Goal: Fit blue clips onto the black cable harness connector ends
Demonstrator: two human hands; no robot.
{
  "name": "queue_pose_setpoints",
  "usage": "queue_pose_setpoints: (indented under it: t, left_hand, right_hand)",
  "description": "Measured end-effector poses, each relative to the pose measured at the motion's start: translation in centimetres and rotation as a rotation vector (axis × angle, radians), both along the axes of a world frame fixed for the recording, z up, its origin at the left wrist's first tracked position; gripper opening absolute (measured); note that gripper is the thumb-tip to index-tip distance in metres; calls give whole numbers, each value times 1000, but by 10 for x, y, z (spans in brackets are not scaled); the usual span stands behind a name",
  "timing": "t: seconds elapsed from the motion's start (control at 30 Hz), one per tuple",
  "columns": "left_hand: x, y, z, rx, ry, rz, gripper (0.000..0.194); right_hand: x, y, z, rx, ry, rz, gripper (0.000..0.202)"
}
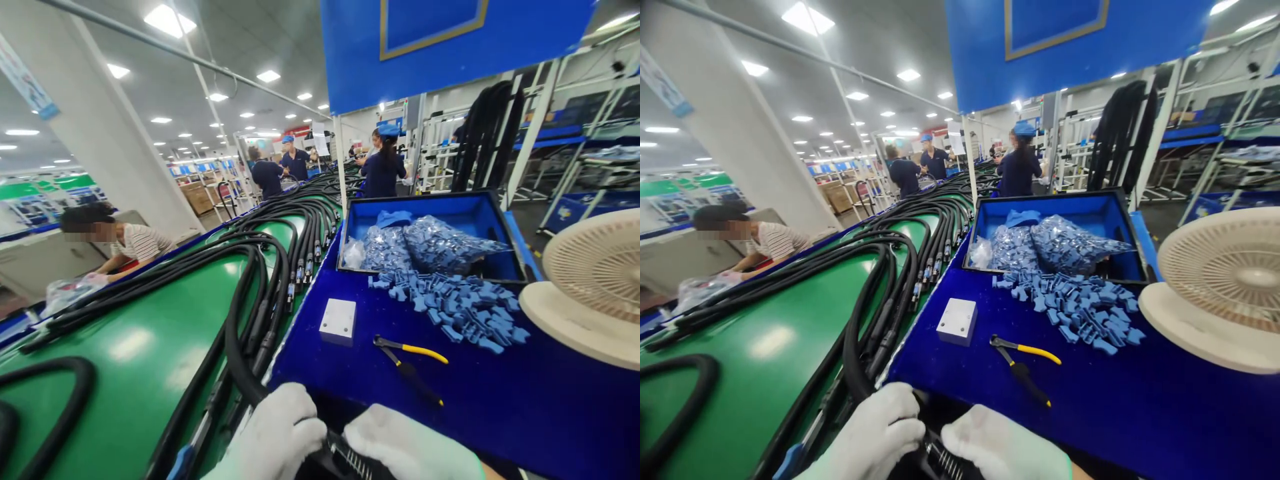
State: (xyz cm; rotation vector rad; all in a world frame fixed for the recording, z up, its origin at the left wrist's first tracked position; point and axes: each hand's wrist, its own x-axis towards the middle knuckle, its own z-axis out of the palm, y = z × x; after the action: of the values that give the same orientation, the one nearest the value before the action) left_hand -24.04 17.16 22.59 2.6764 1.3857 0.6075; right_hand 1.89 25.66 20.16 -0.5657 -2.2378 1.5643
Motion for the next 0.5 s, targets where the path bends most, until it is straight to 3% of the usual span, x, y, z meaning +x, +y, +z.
queue_pose_setpoints:
  t: [0.07,0.13,0.2,0.27,0.33,0.4,0.5]
  left_hand:
    - [3,3,-13,-41,-69,57,14]
    - [6,8,-22,-78,-163,101,12]
    - [11,16,-25,-149,-287,189,14]
    - [18,26,-23,-211,-394,302,19]
    - [23,37,-17,-267,-464,381,20]
    - [26,47,-5,-352,-551,439,21]
    - [25,59,17,-488,-720,511,28]
  right_hand:
    - [15,13,-1,230,-200,-286,28]
    - [27,30,-7,446,-457,-561,31]
    - [36,48,-16,620,-663,-620,30]
    - [42,62,-23,704,-736,-596,14]
    - [46,69,-26,661,-681,-638,9]
    - [48,69,-21,490,-553,-686,9]
    - [43,59,-5,253,-299,-612,4]
